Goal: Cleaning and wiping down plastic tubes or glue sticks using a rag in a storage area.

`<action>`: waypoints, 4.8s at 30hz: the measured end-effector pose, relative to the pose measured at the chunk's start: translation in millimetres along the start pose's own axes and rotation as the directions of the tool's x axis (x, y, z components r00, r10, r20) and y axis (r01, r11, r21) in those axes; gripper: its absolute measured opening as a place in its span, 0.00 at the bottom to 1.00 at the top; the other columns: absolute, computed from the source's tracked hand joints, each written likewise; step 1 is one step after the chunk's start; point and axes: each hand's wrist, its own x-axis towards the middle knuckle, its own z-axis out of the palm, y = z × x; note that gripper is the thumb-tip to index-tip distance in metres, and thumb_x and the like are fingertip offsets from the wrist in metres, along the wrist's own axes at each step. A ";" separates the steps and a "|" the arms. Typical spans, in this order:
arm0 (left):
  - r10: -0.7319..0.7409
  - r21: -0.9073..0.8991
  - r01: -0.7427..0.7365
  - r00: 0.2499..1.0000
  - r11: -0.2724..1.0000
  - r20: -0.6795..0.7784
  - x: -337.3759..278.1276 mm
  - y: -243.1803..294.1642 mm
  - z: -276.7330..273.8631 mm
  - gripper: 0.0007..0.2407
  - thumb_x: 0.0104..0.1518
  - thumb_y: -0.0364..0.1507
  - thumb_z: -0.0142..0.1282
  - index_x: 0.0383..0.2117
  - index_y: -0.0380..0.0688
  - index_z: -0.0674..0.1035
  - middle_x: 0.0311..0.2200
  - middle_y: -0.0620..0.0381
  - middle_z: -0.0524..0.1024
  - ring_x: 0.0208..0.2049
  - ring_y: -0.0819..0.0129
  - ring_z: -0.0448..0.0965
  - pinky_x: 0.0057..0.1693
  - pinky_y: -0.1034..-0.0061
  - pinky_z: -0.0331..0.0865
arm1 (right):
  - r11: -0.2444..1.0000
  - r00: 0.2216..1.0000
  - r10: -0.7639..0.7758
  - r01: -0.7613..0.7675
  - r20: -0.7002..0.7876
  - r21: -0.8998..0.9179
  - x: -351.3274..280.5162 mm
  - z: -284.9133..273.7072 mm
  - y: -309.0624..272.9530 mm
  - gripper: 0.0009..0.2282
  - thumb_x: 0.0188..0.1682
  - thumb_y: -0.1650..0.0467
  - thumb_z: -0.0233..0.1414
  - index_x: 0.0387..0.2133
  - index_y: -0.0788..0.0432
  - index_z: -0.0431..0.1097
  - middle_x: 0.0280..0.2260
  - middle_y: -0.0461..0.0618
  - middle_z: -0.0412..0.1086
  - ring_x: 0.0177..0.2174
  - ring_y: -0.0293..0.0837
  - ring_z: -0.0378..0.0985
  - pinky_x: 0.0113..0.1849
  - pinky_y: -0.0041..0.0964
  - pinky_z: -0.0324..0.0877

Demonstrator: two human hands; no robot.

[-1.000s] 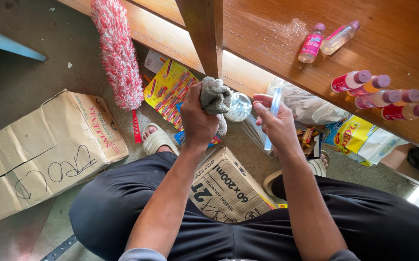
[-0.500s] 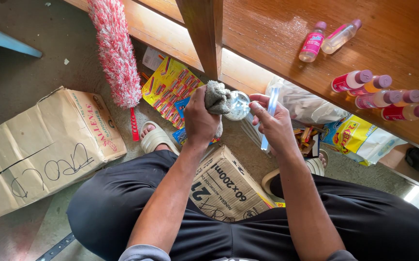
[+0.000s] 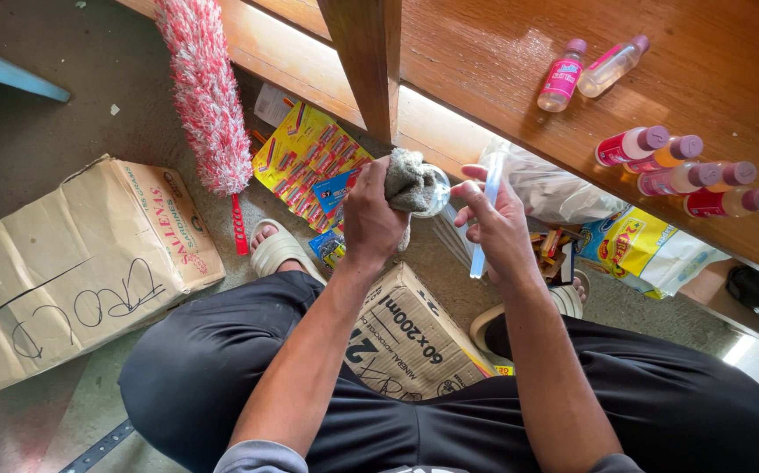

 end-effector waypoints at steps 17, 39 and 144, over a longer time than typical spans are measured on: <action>-0.166 -0.321 0.158 0.986 0.934 0.000 7.7 18.8 -17.6 0.17 0.50 0.31 0.70 0.45 0.42 0.78 0.41 0.50 0.79 0.44 0.59 0.82 0.50 0.67 0.75 | 0.996 0.994 -0.082 0.079 0.073 0.034 -7.2 2.5 10.6 0.13 0.54 0.69 0.57 0.50 0.63 0.73 0.33 0.45 0.71 0.30 0.33 0.72 0.31 0.27 0.70; -0.050 -0.740 0.230 0.965 0.632 0.257 -10.0 28.6 -31.9 0.21 0.52 0.24 0.70 0.52 0.40 0.74 0.44 0.58 0.79 0.46 0.76 0.78 0.53 0.77 0.76 | 0.961 0.956 -0.265 0.251 0.123 0.118 -26.2 19.0 5.6 0.10 0.50 0.74 0.60 0.43 0.62 0.70 0.39 0.47 0.76 0.41 0.35 0.76 0.47 0.29 0.70; -0.070 -0.321 0.324 0.793 0.890 0.605 -21.6 66.5 -48.6 0.28 0.48 0.41 0.69 0.52 0.42 0.71 0.41 0.44 0.82 0.47 0.52 0.83 0.53 0.64 0.74 | 0.791 0.947 -0.321 0.289 -0.037 0.539 -31.4 -17.8 2.0 0.10 0.54 0.66 0.57 0.45 0.56 0.69 0.36 0.46 0.71 0.35 0.38 0.72 0.34 0.24 0.66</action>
